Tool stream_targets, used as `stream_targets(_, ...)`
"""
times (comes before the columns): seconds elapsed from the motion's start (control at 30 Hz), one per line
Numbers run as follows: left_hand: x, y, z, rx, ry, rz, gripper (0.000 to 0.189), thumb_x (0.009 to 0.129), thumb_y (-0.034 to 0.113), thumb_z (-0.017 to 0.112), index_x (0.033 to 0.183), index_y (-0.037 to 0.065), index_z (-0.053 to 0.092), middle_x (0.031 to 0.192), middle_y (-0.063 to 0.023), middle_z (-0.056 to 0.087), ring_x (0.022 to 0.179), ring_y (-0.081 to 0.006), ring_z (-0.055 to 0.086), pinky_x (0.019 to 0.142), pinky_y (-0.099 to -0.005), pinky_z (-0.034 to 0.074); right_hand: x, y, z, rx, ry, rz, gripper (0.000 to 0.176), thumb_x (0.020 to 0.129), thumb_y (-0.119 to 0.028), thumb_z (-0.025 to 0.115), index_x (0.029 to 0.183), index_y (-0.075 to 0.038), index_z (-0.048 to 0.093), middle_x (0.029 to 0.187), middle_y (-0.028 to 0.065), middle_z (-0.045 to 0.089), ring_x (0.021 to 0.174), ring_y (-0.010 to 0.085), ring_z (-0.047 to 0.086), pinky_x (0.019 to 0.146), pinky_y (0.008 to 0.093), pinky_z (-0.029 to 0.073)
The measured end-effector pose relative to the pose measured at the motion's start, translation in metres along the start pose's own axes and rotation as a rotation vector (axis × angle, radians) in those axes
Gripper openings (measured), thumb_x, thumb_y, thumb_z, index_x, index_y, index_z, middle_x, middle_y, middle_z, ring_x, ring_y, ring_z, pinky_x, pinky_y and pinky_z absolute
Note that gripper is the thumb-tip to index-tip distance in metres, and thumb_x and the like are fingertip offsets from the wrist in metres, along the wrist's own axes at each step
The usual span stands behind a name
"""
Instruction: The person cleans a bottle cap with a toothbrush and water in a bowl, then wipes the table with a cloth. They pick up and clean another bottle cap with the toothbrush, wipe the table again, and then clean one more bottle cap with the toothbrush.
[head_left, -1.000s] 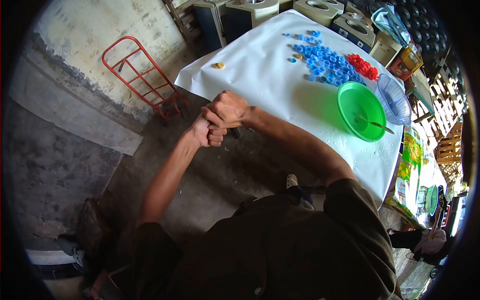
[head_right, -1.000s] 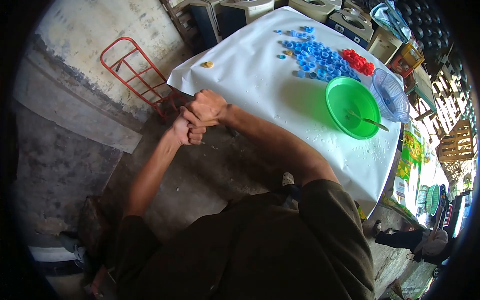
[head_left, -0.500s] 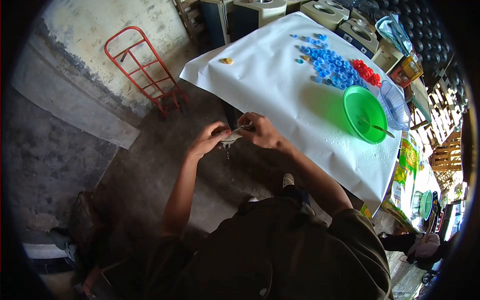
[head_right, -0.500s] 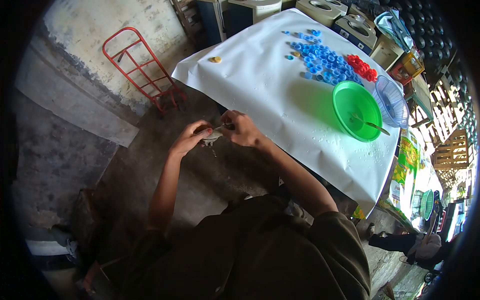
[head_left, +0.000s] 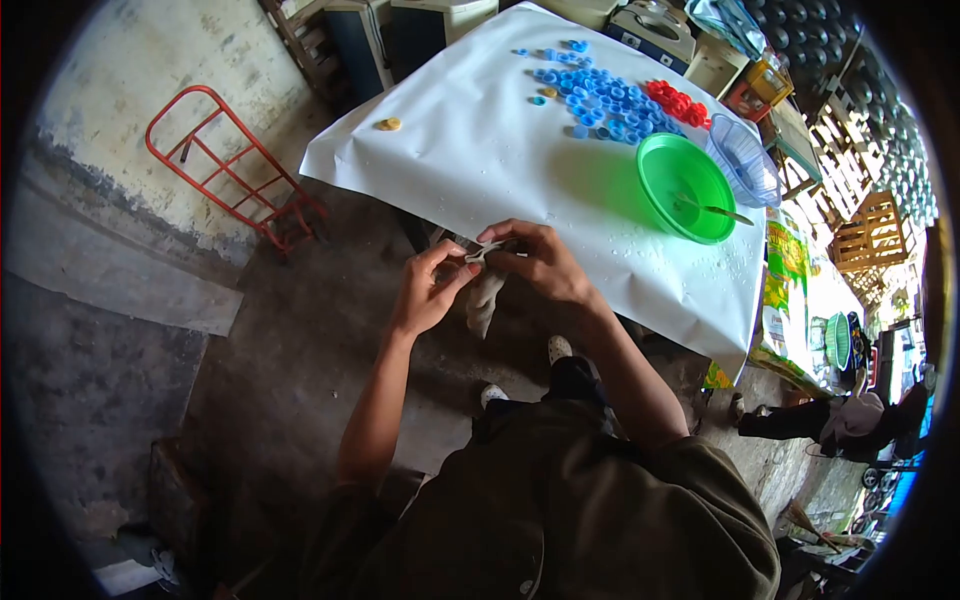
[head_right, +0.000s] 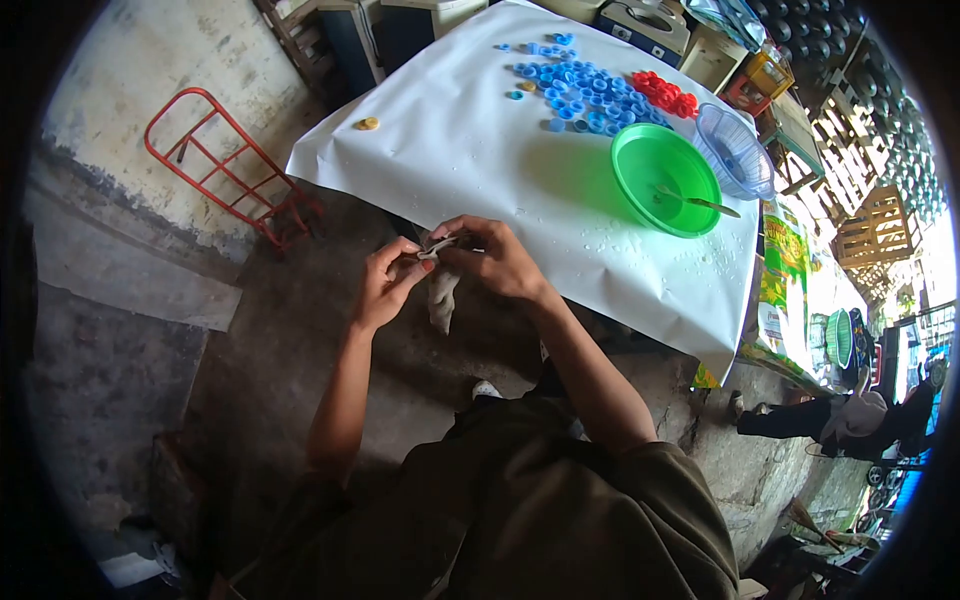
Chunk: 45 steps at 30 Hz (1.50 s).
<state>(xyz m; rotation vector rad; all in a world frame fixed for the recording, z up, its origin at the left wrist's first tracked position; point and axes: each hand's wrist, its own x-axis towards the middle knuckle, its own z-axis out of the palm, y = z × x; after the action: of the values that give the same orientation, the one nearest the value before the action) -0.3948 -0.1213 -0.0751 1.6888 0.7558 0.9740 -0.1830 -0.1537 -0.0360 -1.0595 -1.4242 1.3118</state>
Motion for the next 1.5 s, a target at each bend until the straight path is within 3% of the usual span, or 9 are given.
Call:
stream_targets(0.23,0.017,0.025,0.020,-0.162,0.179,0.070,0.010,0.097,0.010,0.063,0.095,0.002,0.057,0.078,0.0064,0.049,0.072,-0.0007,0.043,0.067,-0.0179,0.037,-0.017,0.002,-0.052,-0.282,0.106,-0.066,0.025,0.085,0.007,0.058,0.107,-0.003,0.051,0.101,0.0083,0.063,0.089,0.0140,0.059,0.080,0.0334,0.052)
stream_targets(0.33,0.030,0.037,0.029,-0.270,0.233,0.089,0.013,0.099,0.014,0.058,0.107,0.003,0.058,0.083,0.0073,0.044,0.075,-0.0019,0.038,0.069,-0.0184,0.034,-0.027,0.001,-0.074,0.423,0.112,-0.090,0.030,0.088,0.004,0.061,0.114,-0.003,0.048,0.107,0.0112,0.061,0.093,0.0171,0.059,0.080,0.0356,0.054)
stream_targets(0.47,0.047,0.063,0.062,-0.348,0.152,0.073,0.018,0.100,0.016,0.056,0.113,0.003,0.056,0.087,0.0057,0.047,0.079,-0.0031,0.039,0.073,-0.0200,0.033,-0.048,-0.008,-0.080,0.270,0.122,-0.231,0.062,0.085,-0.012,0.078,0.134,-0.004,0.040,0.126,0.0160,0.054,0.110,0.0240,0.056,0.088,0.0386,0.053)
stream_targets(0.63,0.060,0.069,0.108,-0.281,0.048,0.089,0.021,0.098,0.018,0.058,0.112,0.002,0.055,0.091,0.0048,0.047,0.080,-0.0039,0.039,0.074,-0.0199,0.032,-0.065,-0.002,-0.106,0.344,0.205,-0.107,0.053,0.084,-0.009,0.079,0.127,-0.003,0.048,0.105,0.0063,0.064,0.095,0.0125,0.060,0.082,0.0305,0.050)
stream_targets(0.77,0.066,0.072,0.147,-0.306,0.047,0.026,0.027,0.095,0.019,0.060,0.110,-0.001,0.051,0.098,-0.0011,0.054,0.085,-0.0052,0.044,0.073,-0.0206,0.034,-0.098,-0.014,-0.135,0.114,0.401,0.016,0.025,0.091,-0.020,0.074,0.085,0.003,0.067,0.073,0.0020,0.062,0.074,0.0059,0.051,0.067,0.0283,0.046)
stream_targets(0.93,0.064,0.077,0.209,-0.541,-0.075,-0.120,0.040,0.093,0.021,0.063,0.121,-0.003,0.047,0.111,-0.0083,0.056,0.101,-0.0129,0.055,0.089,-0.0254,0.043,-0.144,-0.011,-0.177,-0.031,0.499,-0.005,0.027,0.093,-0.018,0.071,0.106,0.003,0.063,0.078,0.0104,0.062,0.077,0.0092,0.053,0.070,0.0298,0.046)
stream_targets(1.2,0.091,0.074,0.298,-0.319,-0.306,0.000,0.020,0.095,0.008,0.064,0.107,0.002,0.049,0.092,-0.0034,0.055,0.080,-0.0068,0.051,0.070,-0.0195,0.043,-0.229,-0.001,-0.245,0.544,0.259,0.316,0.038,0.094,-0.022,0.069,0.122,0.002,0.059,0.101,0.0032,0.067,0.087,0.0089,0.060,0.077,0.0260,0.049)
stream_targets(1.33,0.130,0.038,0.303,-0.265,0.214,-0.392,0.037,0.100,0.033,0.057,0.118,0.004,0.046,0.098,-0.0103,0.058,0.079,-0.0186,0.063,0.053,-0.0320,0.058,-0.269,0.012,-0.287,0.280,0.831,0.368,0.030,0.098,-0.024,0.063,0.116,0.000,0.063,0.097,0.0032,0.067,0.089,0.0093,0.059,0.080,0.0259,0.048)
stream_targets(1.5,0.176,0.025,0.308,-0.247,0.262,-0.592,0.064,0.091,0.049,0.065,0.132,0.007,0.040,0.117,-0.0123,0.061,0.089,-0.0224,0.068,0.052,-0.0311,0.058,-0.304,0.030,-0.387,0.231,1.113,0.157,0.025,0.088,-0.009,0.072,0.110,0.000,0.064,0.097,0.0061,0.070,0.084,0.0130,0.066,0.075,0.0281,0.054)
